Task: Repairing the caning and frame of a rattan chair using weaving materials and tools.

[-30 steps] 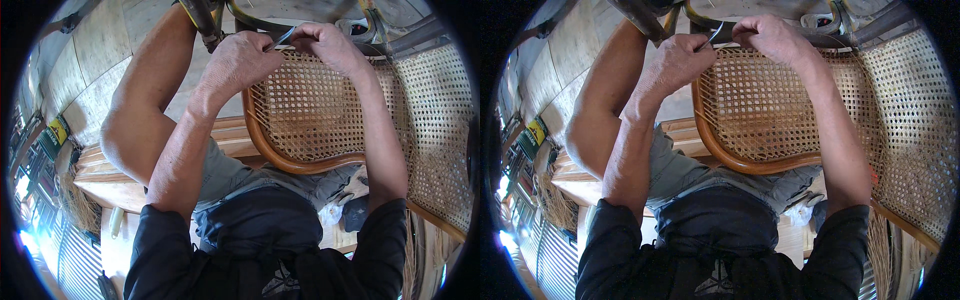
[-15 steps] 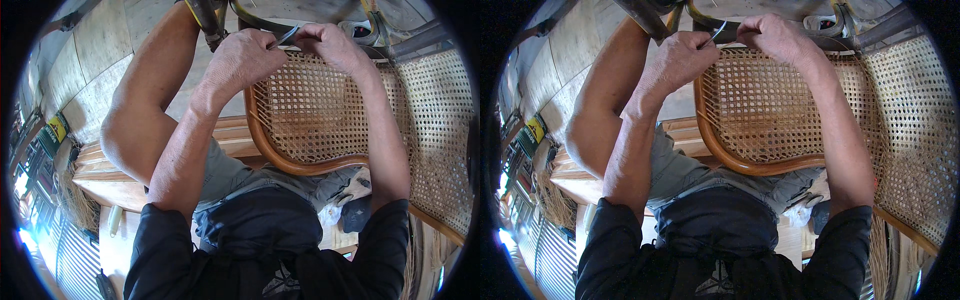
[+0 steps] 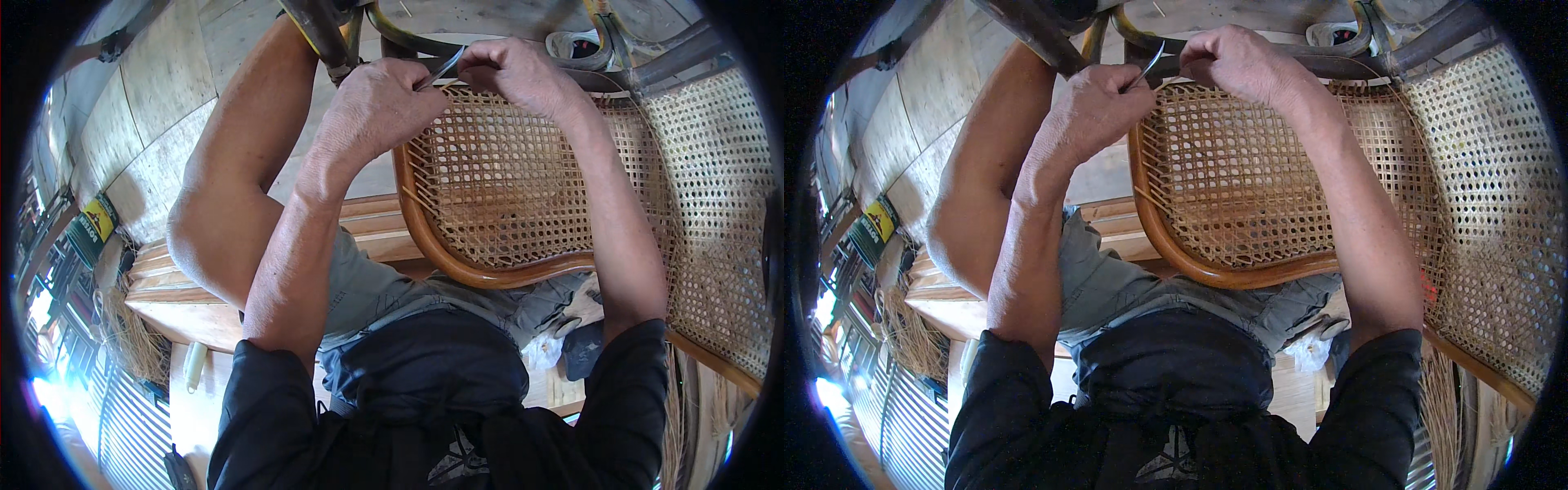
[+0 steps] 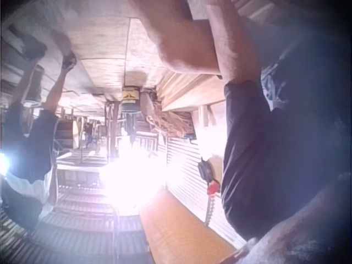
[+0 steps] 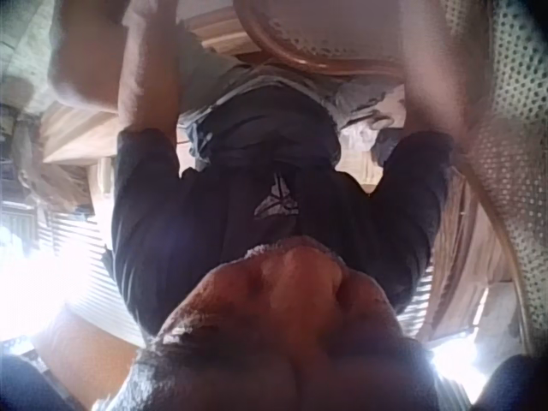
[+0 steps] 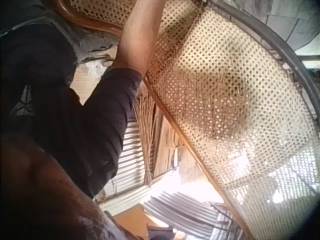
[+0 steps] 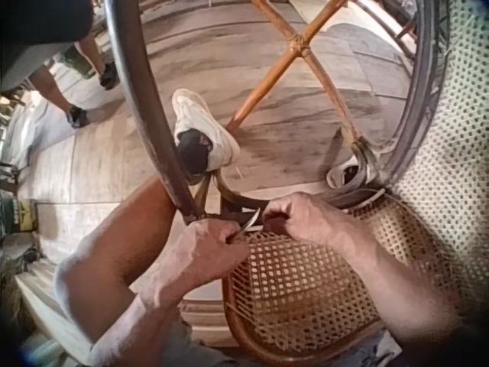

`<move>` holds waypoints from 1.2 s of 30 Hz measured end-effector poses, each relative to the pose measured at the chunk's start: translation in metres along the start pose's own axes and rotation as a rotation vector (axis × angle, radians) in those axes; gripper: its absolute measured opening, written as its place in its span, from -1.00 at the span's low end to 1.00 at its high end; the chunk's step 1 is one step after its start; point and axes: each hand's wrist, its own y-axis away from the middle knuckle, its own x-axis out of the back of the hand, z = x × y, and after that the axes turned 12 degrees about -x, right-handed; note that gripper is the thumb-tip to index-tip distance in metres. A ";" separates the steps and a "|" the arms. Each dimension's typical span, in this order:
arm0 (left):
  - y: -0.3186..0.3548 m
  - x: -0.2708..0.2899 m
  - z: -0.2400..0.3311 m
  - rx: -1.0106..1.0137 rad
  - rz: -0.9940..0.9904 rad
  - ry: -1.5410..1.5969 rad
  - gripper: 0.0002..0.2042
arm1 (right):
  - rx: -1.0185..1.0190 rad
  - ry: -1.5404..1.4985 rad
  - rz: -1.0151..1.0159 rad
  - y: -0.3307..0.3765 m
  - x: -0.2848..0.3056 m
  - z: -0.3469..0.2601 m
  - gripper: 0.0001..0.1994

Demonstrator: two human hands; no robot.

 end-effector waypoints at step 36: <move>0.008 0.010 0.001 -0.032 -0.333 -0.154 -0.73 | -0.113 0.064 -0.198 -0.014 0.008 -0.007 -0.84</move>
